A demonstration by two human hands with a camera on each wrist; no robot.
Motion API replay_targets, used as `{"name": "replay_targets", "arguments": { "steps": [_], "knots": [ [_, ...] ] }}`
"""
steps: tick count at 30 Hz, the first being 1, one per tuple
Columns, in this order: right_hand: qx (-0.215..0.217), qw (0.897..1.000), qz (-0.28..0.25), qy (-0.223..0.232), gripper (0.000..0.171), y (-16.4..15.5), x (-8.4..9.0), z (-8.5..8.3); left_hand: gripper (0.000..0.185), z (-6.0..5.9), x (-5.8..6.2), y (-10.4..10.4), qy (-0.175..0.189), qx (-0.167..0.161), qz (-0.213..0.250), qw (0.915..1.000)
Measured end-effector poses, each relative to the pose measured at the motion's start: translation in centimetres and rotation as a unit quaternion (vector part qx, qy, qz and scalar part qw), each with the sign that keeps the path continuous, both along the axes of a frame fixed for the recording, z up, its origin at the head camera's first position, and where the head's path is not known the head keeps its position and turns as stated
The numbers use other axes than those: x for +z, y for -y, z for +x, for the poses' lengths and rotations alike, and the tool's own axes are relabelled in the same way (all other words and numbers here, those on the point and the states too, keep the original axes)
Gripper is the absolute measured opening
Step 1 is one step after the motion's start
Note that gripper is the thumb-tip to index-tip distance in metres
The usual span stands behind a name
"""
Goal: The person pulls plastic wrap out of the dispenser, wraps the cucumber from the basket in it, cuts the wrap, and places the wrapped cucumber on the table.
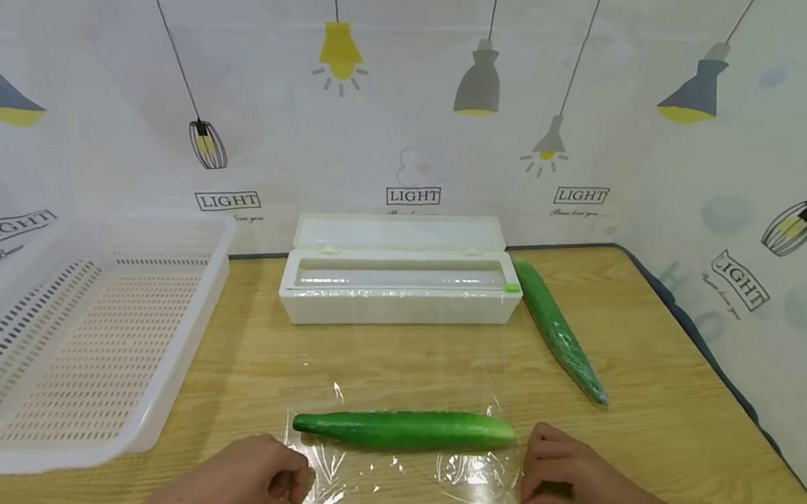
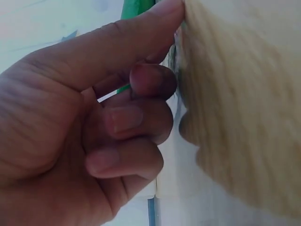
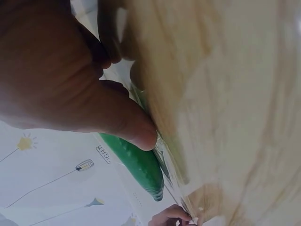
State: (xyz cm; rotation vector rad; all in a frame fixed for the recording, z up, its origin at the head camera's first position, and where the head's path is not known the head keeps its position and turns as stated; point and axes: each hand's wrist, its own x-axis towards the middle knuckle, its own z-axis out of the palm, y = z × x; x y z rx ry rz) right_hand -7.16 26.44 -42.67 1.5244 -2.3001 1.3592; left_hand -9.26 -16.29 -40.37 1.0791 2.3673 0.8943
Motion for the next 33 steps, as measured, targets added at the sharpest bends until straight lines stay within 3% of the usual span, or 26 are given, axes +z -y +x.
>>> {"name": "replay_targets", "arguments": {
  "steps": [5,10,17,20,24,30,33],
  "knots": [
    [-0.016,1.0,0.013,0.004,0.034,-0.1,0.1,0.0,0.028,0.0,0.3,-0.2,0.013,0.004,-0.009,0.9999],
    [-0.022,0.999,0.025,-0.006,0.032,-0.7,-1.5,-0.3,0.028,0.1,0.2,-0.3,0.003,0.012,-0.022,0.9997],
    [-0.037,0.997,0.055,-0.031,0.03,-0.8,-2.6,-0.3,0.032,0.4,0.1,-0.6,-0.079,-0.009,-0.018,0.9967],
    [-0.042,0.997,0.054,-0.028,0.031,-0.8,-2.6,-0.3,0.033,0.3,0.3,-0.7,-0.088,-0.004,-0.015,0.996],
    [-0.034,0.999,0.026,-0.031,0.034,-0.8,-2.6,-0.3,0.034,0.1,0.8,-0.8,-0.091,0.017,0.013,0.9956],
    [-0.041,0.998,0.028,-0.041,0.039,-0.8,-2.4,-0.4,0.036,-0.6,1.4,-0.7,-0.165,0.034,0.095,0.9812],
    [-0.042,0.997,0.035,-0.051,0.039,-0.8,-2.3,-0.4,0.038,-0.9,1.4,-0.7,-0.17,0.036,0.135,0.9756]
  ]
}}
